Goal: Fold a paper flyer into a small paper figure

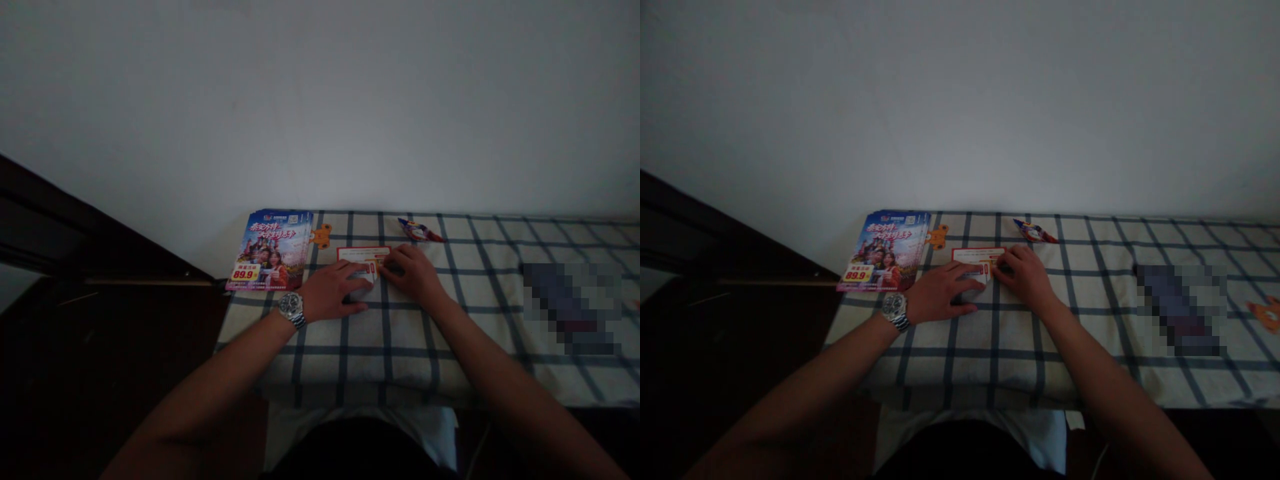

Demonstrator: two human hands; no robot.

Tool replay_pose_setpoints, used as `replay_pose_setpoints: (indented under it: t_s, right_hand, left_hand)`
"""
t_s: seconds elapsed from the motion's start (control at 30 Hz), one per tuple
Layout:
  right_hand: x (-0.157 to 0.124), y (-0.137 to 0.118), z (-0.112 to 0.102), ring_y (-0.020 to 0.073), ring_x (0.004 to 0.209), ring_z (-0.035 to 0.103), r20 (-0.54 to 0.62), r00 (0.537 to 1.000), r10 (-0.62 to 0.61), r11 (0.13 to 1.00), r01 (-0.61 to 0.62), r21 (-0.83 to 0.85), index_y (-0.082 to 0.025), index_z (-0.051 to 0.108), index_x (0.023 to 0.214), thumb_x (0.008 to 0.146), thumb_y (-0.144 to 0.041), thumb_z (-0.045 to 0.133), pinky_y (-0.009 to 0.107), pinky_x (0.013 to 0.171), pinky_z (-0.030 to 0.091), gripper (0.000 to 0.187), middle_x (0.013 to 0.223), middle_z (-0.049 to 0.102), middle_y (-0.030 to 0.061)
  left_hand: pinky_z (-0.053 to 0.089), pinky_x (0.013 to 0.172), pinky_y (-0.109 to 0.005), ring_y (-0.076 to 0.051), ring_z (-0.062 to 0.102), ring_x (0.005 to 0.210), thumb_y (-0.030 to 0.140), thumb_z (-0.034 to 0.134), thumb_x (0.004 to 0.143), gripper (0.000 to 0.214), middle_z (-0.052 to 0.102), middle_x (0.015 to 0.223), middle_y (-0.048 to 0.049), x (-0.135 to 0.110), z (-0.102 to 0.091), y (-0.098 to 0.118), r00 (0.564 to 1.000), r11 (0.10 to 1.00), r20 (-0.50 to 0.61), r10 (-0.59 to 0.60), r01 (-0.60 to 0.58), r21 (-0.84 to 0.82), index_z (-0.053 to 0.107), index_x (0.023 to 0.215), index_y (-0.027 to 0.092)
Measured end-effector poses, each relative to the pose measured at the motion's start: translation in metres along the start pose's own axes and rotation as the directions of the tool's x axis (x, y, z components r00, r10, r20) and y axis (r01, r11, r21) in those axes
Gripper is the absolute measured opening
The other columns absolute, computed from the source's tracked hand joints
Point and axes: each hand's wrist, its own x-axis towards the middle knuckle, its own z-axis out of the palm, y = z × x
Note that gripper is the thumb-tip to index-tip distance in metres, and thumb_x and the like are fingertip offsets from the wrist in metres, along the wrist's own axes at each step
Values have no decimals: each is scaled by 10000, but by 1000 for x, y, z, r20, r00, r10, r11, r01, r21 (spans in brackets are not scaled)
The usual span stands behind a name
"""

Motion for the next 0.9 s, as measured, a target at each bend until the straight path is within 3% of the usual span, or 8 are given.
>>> replay_pose_setpoints:
  t_s: [0.23,0.67,0.9]
  right_hand:
    - [0,-7,1,260,909,614,30,1000,-5,1000,4,19,-217,668,907,931,-276,672,389,820,502,64,974,669,84]
    - [5,13,1,244,817,609,-69,975,210,978,-208,28,-206,638,812,868,-235,680,363,735,474,76,865,635,61]
    - [5,10,1,236,791,598,-84,966,243,970,-241,32,-206,622,780,872,-233,667,355,712,461,106,845,624,60]
  left_hand:
    - [450,1104,-471,-307,498,1289,567,597,958,615,527,1457,-97,2,1,3,1000,998,12,-3,2,68,493,1492,280]
    - [451,1109,-464,-303,480,1313,579,575,967,587,489,1482,-102,2,1,5,1000,997,15,-26,25,73,523,1471,283]
    - [457,1105,-465,-295,489,1311,575,549,984,558,514,1467,-91,3,2,4,1000,998,8,-22,21,67,527,1465,293]
